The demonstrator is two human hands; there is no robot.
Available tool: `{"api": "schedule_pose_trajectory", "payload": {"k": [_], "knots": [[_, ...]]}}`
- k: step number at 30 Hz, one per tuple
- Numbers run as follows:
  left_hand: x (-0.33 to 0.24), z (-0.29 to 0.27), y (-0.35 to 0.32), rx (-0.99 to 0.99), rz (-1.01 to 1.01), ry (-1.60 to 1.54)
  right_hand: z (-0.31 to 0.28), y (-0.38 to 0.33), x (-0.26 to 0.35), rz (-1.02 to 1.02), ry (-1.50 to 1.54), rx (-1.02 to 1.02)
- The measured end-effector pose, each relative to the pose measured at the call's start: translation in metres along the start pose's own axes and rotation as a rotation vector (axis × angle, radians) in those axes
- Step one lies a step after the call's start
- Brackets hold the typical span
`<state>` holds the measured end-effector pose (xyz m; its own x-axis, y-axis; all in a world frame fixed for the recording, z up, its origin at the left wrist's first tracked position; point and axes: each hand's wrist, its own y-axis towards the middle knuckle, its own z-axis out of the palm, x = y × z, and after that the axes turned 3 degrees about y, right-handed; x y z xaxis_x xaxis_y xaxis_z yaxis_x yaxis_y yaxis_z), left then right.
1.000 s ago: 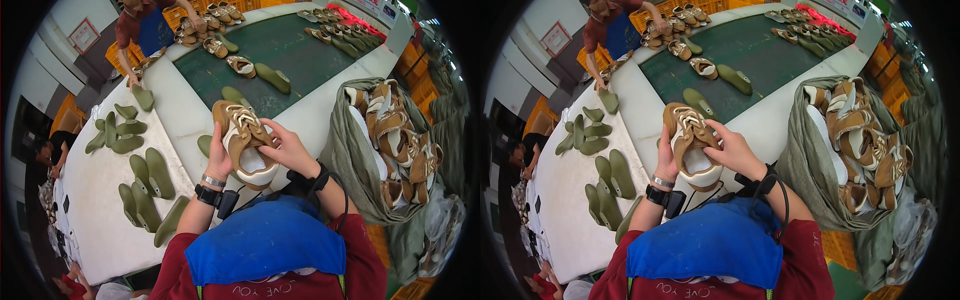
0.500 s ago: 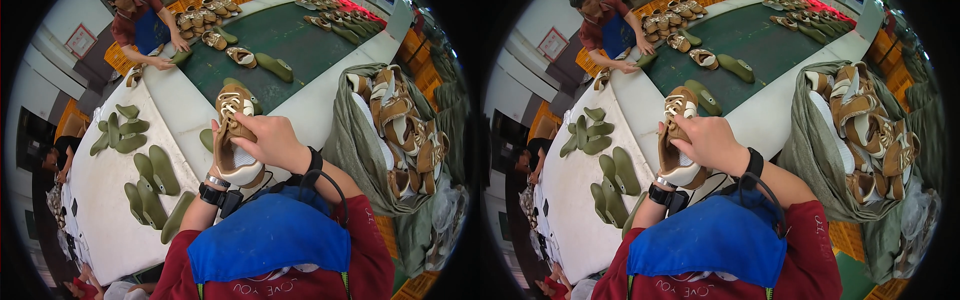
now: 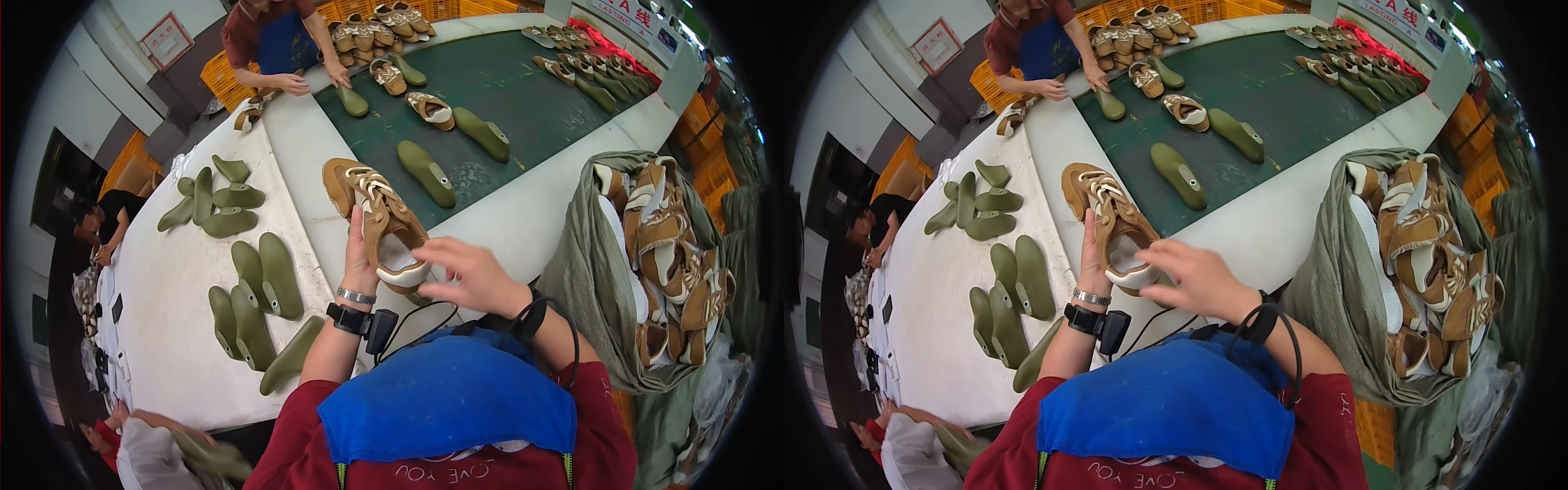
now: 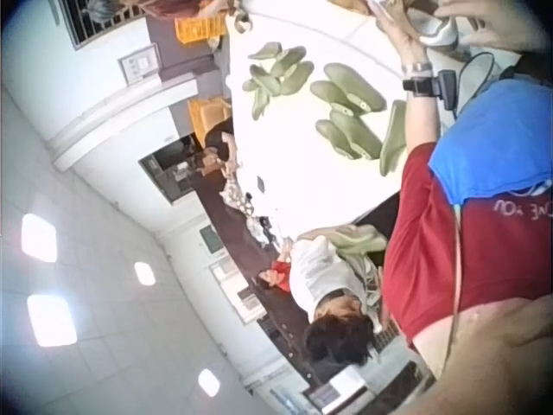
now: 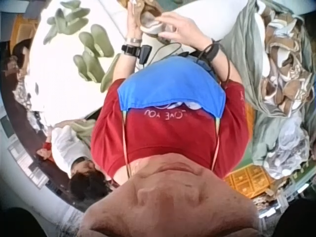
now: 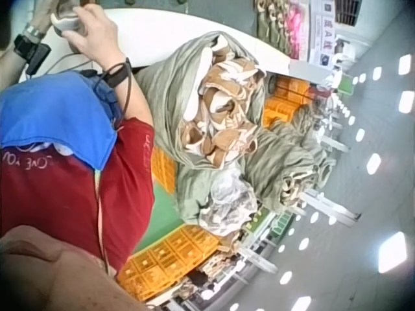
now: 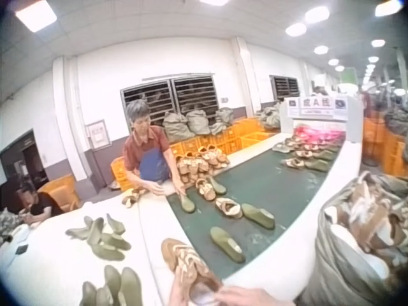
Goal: Organize shoe lasts on a table and sort finished shoe uppers from a large bag onto a conveyor belt line.
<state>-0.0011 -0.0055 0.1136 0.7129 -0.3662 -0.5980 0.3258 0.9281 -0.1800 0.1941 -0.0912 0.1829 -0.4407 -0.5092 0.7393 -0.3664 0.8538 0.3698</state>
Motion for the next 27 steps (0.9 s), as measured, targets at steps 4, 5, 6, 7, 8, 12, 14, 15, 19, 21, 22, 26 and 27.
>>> {"api": "schedule_pose_trajectory", "payload": {"k": [4,5,6,7,8,12,14,15,19,21,22,26,27], "knots": [[-0.003,0.008,0.004,0.017,0.107,0.075,0.015,0.004,-0.016,-0.128,-0.036,0.155],[-0.006,0.005,0.009,-0.002,0.091,0.060,0.015,0.003,-0.017,-0.159,-0.084,0.167],[-0.012,-0.001,0.011,-0.007,0.102,0.055,0.015,0.003,-0.017,-0.168,-0.084,0.177],[-0.020,-0.008,0.016,-0.060,0.138,0.086,0.013,0.003,-0.018,-0.180,-0.181,0.234],[-0.027,-0.015,0.022,-0.114,0.173,0.117,0.013,0.004,-0.019,-0.194,-0.279,0.289],[-0.041,-0.048,0.041,-0.238,0.236,0.091,0.013,0.011,-0.026,-0.190,-0.322,0.350],[-0.046,-0.050,0.045,-0.307,0.216,0.028,0.011,0.020,-0.035,-0.186,-0.262,0.360],[-0.047,-0.064,0.050,-0.336,0.211,-0.042,0.011,0.027,-0.035,-0.186,-0.189,0.318],[-0.051,-0.095,0.060,-0.393,0.143,0.023,0.002,0.063,-0.065,-0.086,-0.137,0.231],[-0.043,-0.090,0.051,-0.447,0.089,0.423,-0.003,0.089,-0.096,-0.003,-0.160,0.195],[-0.029,-0.094,0.046,-0.414,0.055,0.648,0.000,0.105,-0.111,0.044,-0.152,0.148],[0.047,-0.112,0.031,0.020,0.359,1.778,0.040,0.176,-0.187,0.137,-0.218,0.096],[0.062,-0.089,0.020,-0.101,0.221,1.979,0.051,0.190,-0.212,0.167,-0.247,0.102]]}}
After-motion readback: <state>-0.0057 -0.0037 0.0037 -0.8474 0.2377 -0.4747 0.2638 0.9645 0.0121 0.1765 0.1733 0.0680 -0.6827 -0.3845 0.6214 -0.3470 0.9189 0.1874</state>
